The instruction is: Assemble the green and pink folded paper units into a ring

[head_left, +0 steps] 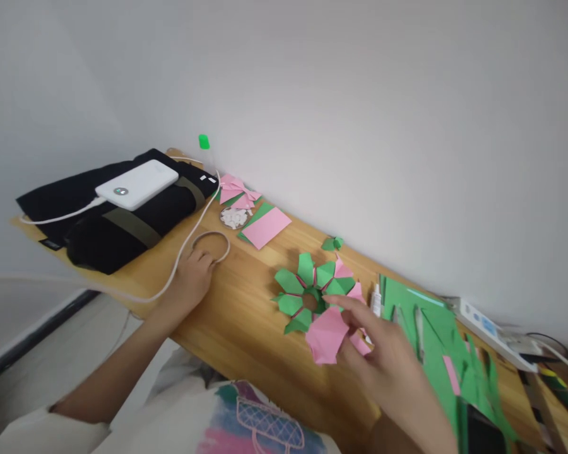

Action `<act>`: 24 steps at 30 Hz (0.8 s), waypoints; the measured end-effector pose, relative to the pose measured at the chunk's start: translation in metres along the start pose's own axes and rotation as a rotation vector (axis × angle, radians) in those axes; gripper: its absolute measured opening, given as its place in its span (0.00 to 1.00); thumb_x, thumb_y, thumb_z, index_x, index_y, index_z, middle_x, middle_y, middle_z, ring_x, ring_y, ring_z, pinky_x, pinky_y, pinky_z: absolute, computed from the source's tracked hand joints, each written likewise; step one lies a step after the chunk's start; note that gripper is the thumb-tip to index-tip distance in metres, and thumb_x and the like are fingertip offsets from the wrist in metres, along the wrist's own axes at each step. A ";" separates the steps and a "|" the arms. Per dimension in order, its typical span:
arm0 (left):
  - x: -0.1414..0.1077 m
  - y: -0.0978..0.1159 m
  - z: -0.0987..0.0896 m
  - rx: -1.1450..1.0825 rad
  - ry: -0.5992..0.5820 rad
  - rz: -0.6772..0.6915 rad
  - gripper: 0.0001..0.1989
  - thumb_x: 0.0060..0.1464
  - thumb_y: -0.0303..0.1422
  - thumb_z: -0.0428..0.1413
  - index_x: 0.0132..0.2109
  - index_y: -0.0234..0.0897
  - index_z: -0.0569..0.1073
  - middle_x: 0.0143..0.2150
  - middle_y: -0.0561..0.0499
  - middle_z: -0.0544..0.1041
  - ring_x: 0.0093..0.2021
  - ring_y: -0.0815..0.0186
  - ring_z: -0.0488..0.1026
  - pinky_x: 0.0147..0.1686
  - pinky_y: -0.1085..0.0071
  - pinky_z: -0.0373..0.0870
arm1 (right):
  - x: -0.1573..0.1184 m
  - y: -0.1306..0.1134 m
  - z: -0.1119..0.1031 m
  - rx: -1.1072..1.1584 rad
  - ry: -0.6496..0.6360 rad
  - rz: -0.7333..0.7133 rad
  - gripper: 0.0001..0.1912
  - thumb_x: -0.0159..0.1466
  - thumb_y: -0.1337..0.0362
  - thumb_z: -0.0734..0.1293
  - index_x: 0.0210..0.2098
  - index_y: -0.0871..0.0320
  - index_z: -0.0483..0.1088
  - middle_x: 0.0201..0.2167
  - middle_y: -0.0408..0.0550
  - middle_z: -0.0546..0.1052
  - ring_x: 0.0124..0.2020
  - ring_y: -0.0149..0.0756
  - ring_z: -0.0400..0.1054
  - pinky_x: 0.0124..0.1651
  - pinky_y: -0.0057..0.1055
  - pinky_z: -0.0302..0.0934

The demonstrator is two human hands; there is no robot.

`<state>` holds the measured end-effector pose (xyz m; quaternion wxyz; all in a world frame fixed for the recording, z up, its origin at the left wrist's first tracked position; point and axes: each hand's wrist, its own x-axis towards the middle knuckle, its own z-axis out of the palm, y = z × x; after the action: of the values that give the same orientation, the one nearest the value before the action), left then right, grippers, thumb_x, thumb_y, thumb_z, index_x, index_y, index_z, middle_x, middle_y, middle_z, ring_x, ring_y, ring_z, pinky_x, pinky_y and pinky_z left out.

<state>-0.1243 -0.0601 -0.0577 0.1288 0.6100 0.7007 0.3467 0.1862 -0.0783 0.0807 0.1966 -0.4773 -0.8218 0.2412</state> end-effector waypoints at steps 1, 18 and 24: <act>0.000 0.002 -0.001 -0.058 -0.018 -0.005 0.08 0.55 0.34 0.49 0.32 0.37 0.70 0.35 0.43 0.77 0.43 0.50 0.73 0.48 0.49 0.70 | -0.001 -0.008 0.008 -0.047 0.012 -0.032 0.24 0.57 0.74 0.57 0.51 0.53 0.68 0.30 0.41 0.79 0.27 0.32 0.73 0.30 0.27 0.66; -0.021 0.082 -0.058 -1.010 -0.447 0.090 0.11 0.56 0.27 0.58 0.46 0.42 0.76 0.37 0.51 0.82 0.37 0.66 0.78 0.40 0.70 0.77 | 0.034 -0.051 0.064 -0.280 0.378 -0.151 0.11 0.64 0.68 0.64 0.46 0.58 0.68 0.39 0.51 0.76 0.40 0.38 0.73 0.39 0.34 0.67; -0.025 0.099 -0.066 -1.064 -0.551 0.141 0.16 0.57 0.26 0.57 0.52 0.45 0.73 0.38 0.53 0.82 0.37 0.65 0.79 0.39 0.69 0.78 | 0.035 -0.049 0.048 -0.261 0.447 -0.321 0.12 0.65 0.70 0.65 0.47 0.54 0.69 0.47 0.53 0.74 0.47 0.41 0.71 0.48 0.41 0.67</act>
<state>-0.0826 -0.1040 0.0476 0.5700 0.5743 0.3297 0.4865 0.1089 -0.0786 0.0738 0.3453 -0.4037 -0.8472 -0.0117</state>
